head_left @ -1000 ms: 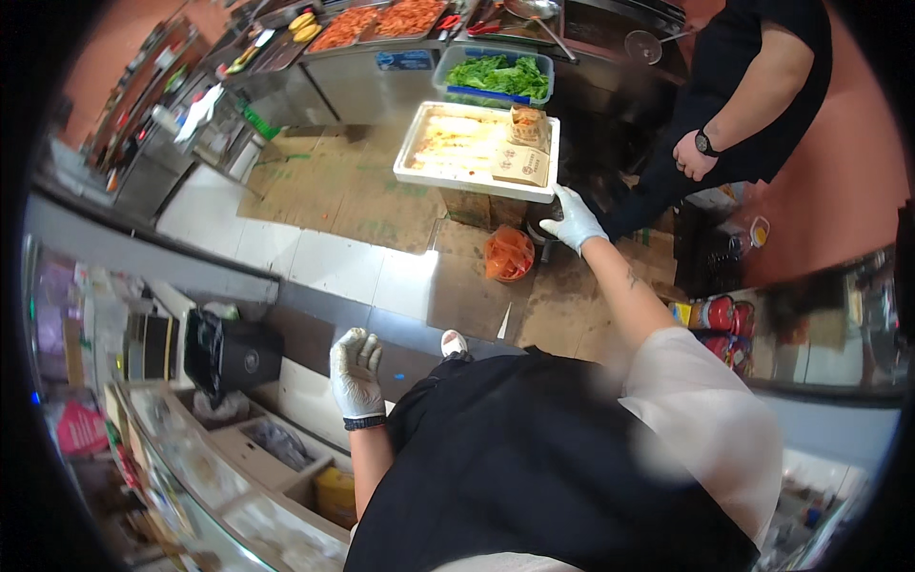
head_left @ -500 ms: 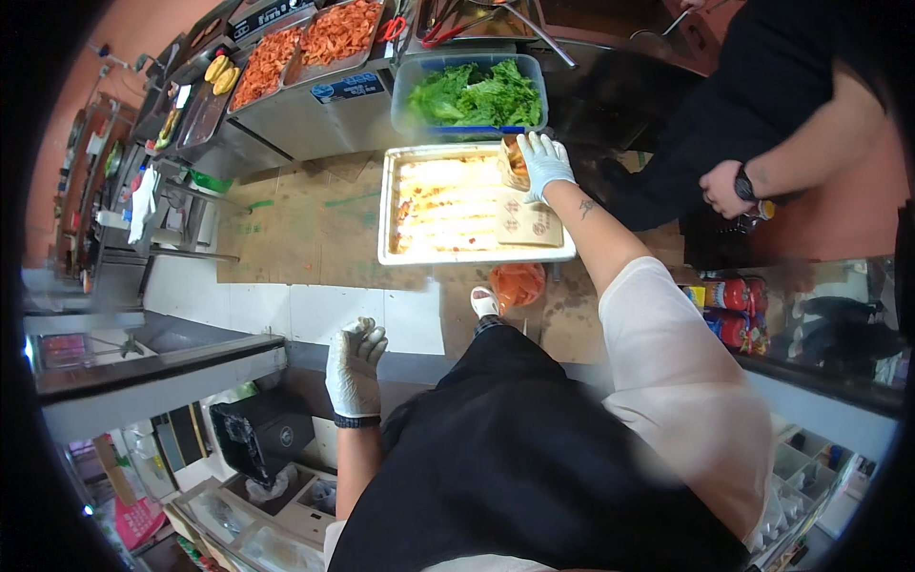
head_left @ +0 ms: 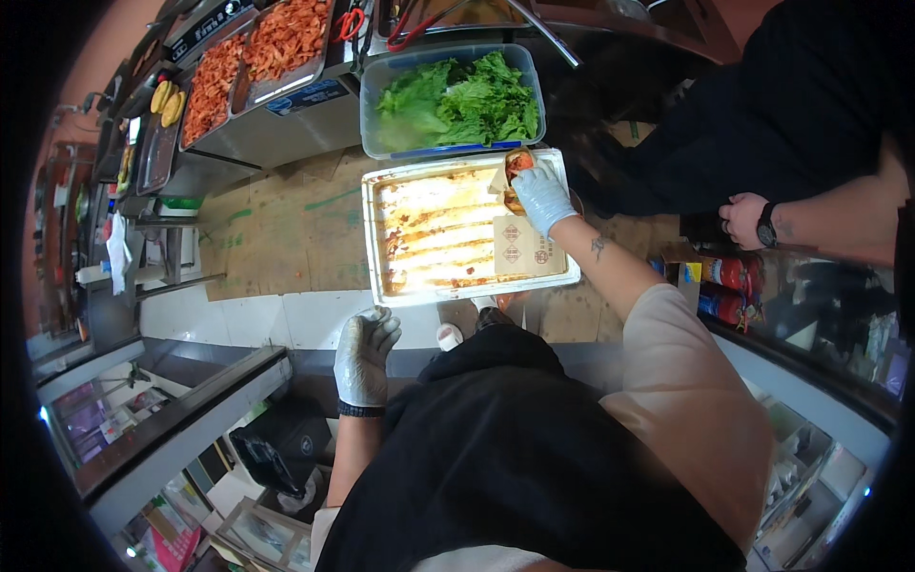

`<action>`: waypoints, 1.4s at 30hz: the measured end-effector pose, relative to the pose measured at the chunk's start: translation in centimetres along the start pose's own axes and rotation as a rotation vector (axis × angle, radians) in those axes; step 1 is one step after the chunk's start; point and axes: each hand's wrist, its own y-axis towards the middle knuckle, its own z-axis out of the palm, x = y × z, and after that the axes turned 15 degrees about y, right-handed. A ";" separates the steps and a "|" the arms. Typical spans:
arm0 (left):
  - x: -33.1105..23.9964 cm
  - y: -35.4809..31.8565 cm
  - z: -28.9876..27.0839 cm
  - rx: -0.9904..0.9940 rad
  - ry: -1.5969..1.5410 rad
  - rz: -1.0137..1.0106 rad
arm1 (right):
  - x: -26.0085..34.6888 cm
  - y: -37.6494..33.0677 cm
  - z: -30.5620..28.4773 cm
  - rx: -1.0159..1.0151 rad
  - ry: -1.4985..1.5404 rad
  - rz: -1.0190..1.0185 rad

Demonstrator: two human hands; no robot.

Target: The person assembles wraps by placing lettuce and seasoned meat into flatbreads, then wraps them in paper. They place the finished wraps into a display case and attach a printed receipt to the case. Finally, they use scissors to cut a pattern into a flatbread.

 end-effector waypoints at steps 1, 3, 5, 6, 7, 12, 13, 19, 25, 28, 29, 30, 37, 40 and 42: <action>0.0 0.4 -0.1 0.006 0.005 -0.003 | 0.3 0.2 -0.4 0.006 -0.022 -0.017; -0.3 1.0 -0.4 0.017 0.015 -0.009 | 1.3 -0.6 -2.9 -0.012 -0.011 -0.087; -0.5 1.6 -0.9 0.025 0.017 -0.018 | 1.8 -0.9 -3.8 -0.041 -0.007 -0.142; -0.7 1.9 -1.2 0.051 0.029 -0.011 | 1.8 -1.0 -3.9 -0.059 -0.007 -0.160; -0.9 2.5 -1.5 0.080 0.044 -0.004 | 1.9 -1.1 -3.9 -0.078 -0.006 -0.176; -3.1 5.3 -1.5 0.294 0.218 0.082 | 5.1 -2.4 -7.0 -0.209 0.015 -0.099; -3.9 5.8 -0.4 0.331 0.317 0.129 | 6.3 -2.9 -8.1 -0.190 0.051 -0.034; -2.1 9.8 7.0 0.983 0.379 0.431 | 18.8 -8.3 -17.9 -0.321 0.315 0.242; 0.2 1.7 13.4 1.431 0.219 -0.044 | 28.0 -16.8 -22.3 -0.490 0.287 0.417; 1.3 -3.4 14.2 1.417 0.315 -0.193 | 30.6 -22.3 -25.1 -0.573 0.235 0.455; 2.4 -4.3 14.4 1.473 0.173 -0.256 | 31.9 -24.2 -26.9 -0.588 0.250 0.514; 3.6 -5.3 14.7 1.520 0.093 -0.332 | 31.8 -26.9 -27.5 -0.668 0.286 0.517; 13.4 -17.5 19.4 1.847 0.160 -0.822 | 29.5 -47.5 -22.8 -1.068 1.431 0.669; 19.0 -23.3 20.7 1.995 0.201 -0.803 | 31.7 -55.1 -21.7 -1.201 1.486 0.794; 22.7 -27.7 21.2 1.951 0.348 -0.794 | 33.7 -61.0 -21.2 -1.310 1.533 0.857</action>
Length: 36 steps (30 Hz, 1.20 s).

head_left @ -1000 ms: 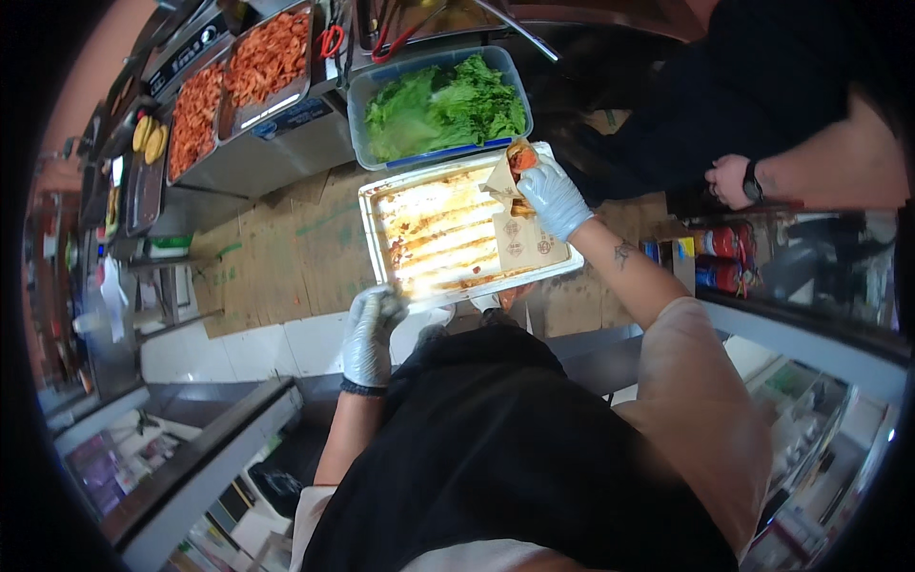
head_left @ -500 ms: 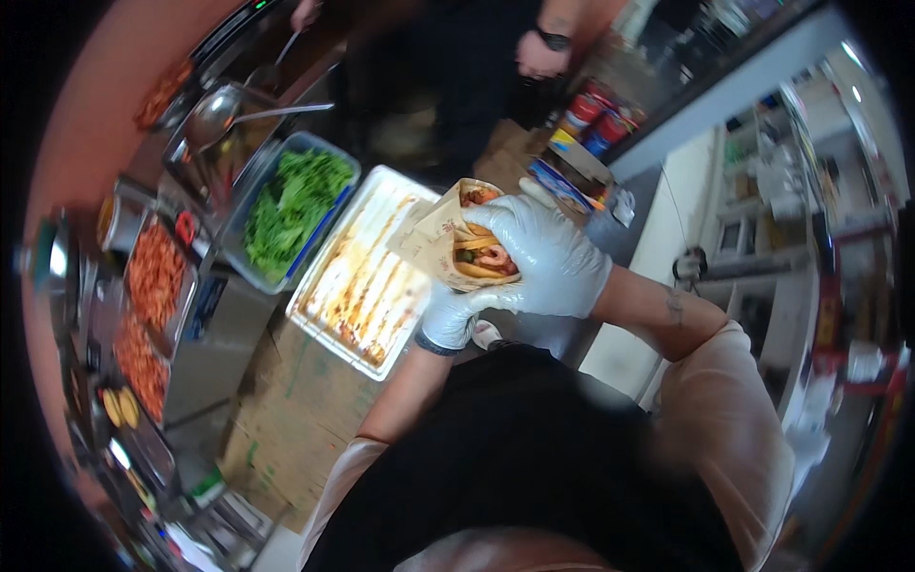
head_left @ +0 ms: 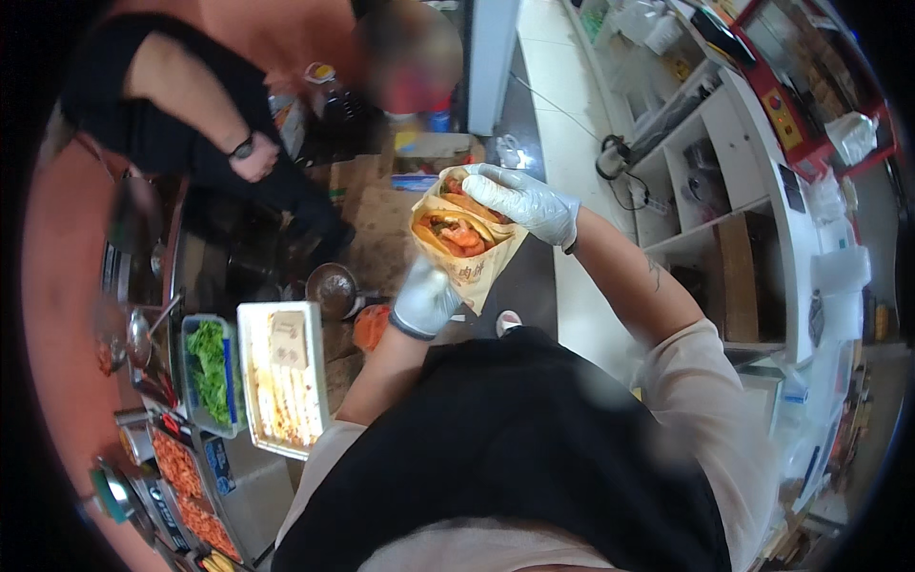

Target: The person assembles wraps by placing lettuce and seasoned meat into flatbreads, then wraps them in paper. They place the finished wraps into a display case and attach a printed receipt to the case. Finally, they use scissors to cut a pattern into a flatbread.

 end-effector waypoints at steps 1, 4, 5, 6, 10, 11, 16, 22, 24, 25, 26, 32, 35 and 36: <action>1.7 2.4 1.3 0.007 0.020 -0.024 | 0.9 -1.5 -3.0 -0.008 -0.033 -0.007; 5.3 8.8 5.2 0.037 0.066 -0.132 | 2.0 -5.2 -11.3 -0.110 -0.147 -0.095; 6.2 10.9 6.4 0.060 0.110 -0.158 | 1.5 -5.6 -14.7 -0.137 -0.178 -0.118; 6.8 12.5 7.1 0.075 0.152 -0.180 | 3.5 -7.1 -15.3 -0.091 -0.179 -0.089; 10.8 21.0 8.5 0.147 0.326 -0.351 | 6.7 -10.0 -21.8 -0.077 -0.429 -0.113; 10.9 23.2 11.4 0.163 0.346 -0.362 | 5.8 -10.6 -23.9 -0.121 -0.379 -0.075; 15.0 34.8 14.5 0.295 0.245 -0.377 | 10.0 -12.3 -29.6 -0.414 -0.561 -0.229; 18.3 48.9 15.1 0.492 0.338 -0.469 | 13.8 -11.2 -40.5 -0.696 -0.538 -0.131; 18.5 54.0 16.2 0.544 0.254 -0.539 | 16.3 -10.6 -43.5 -0.769 -0.451 -0.094; 18.5 56.5 17.1 0.575 0.205 -0.578 | 17.2 -10.4 -45.3 -0.809 -0.406 -0.149; 18.9 59.3 17.6 0.613 0.227 -0.632 | 17.7 -10.2 -47.5 -0.849 -0.364 -0.206; 21.9 73.0 23.4 0.809 0.281 -0.674 | 25.8 -16.6 -56.5 -1.193 -0.127 -0.467; 24.6 78.3 24.6 0.813 0.300 -0.687 | 31.5 -24.2 -61.4 -1.526 -0.511 -0.686; 25.3 79.9 24.6 0.798 0.325 -0.676 | 34.8 -24.8 -61.9 -1.606 -0.713 -0.774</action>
